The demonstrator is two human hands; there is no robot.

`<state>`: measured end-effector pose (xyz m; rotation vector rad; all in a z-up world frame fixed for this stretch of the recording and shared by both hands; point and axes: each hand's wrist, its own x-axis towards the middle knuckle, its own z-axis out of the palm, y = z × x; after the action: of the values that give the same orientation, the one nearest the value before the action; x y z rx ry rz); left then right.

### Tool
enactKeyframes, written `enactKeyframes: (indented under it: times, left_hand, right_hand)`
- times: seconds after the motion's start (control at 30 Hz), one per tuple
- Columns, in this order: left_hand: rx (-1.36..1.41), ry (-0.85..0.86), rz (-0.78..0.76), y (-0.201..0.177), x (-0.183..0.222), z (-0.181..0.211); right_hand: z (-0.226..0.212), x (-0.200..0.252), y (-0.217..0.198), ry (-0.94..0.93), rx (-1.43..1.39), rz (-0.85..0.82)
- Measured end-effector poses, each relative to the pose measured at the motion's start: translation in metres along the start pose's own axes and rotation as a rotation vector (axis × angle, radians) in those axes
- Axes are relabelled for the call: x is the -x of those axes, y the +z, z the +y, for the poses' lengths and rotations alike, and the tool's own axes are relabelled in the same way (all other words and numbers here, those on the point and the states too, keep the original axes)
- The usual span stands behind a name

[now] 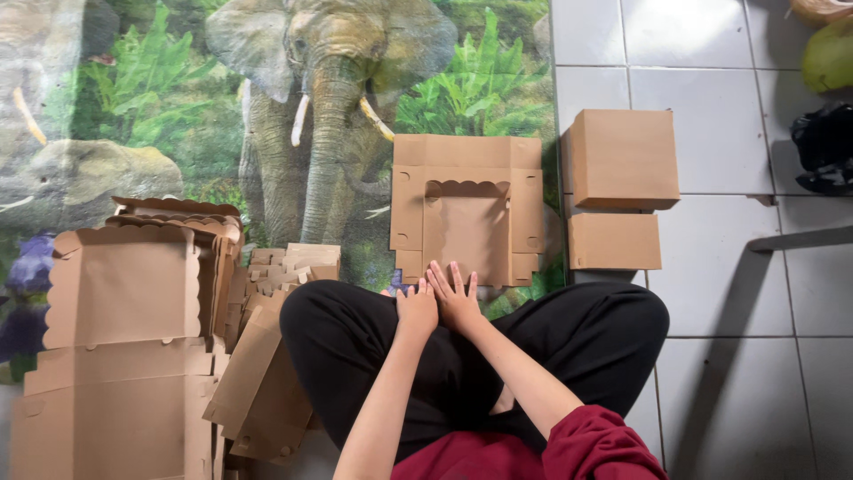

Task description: The person folds a cardboard box by hand, creasing the edges and interlocking the tabs to form the box shape.

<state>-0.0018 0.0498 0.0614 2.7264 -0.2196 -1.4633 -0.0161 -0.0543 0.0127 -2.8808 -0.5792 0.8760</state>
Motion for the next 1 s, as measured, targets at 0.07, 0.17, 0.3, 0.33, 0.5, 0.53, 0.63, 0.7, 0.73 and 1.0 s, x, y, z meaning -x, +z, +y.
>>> enactKeyframes:
  times: [0.07, 0.17, 0.3, 0.33, 0.5, 0.53, 0.63, 0.7, 0.73, 1.0]
  left_hand:
    - [-0.018, -0.021, 0.147, 0.005, 0.003, 0.001]
    - [-0.025, -0.036, 0.247, 0.012, 0.0, 0.002]
    - [0.0, -0.085, 0.933, 0.048, -0.038, 0.001]
    - [0.048, -0.084, 0.679, 0.038, -0.028, 0.001]
    - [0.028, -0.119, 0.194, 0.025, -0.039, 0.0]
    - [-0.002, -0.139, 0.141, 0.02, -0.037, 0.0]
    - [-0.051, -0.167, 0.071, 0.013, -0.038, 0.0]
    - [-0.071, -0.174, 0.051, 0.016, -0.045, -0.002]
    - [-0.069, -0.174, 0.05, 0.02, -0.051, -0.003]
    - [-0.091, -0.169, 0.026, 0.011, -0.043, -0.001]
  right_hand:
    - [0.002, 0.003, 0.011, -0.032, 0.075, 0.048]
    - [0.007, 0.002, 0.014, -0.064, 0.114, 0.077]
    - [0.012, -0.004, 0.019, -0.056, 0.108, 0.069]
    - [0.012, -0.004, 0.018, -0.062, 0.126, 0.098]
    - [0.012, -0.012, 0.017, -0.058, 0.093, 0.172]
    - [0.011, -0.013, 0.013, -0.045, 0.111, 0.185]
    - [0.007, -0.022, -0.003, -0.009, 0.077, 0.178]
    - [0.007, -0.035, -0.007, 0.016, 0.022, 0.155]
    - [0.008, -0.045, -0.005, 0.048, -0.009, 0.137]
    - [0.019, -0.085, 0.001, 0.122, 0.039, 0.078]
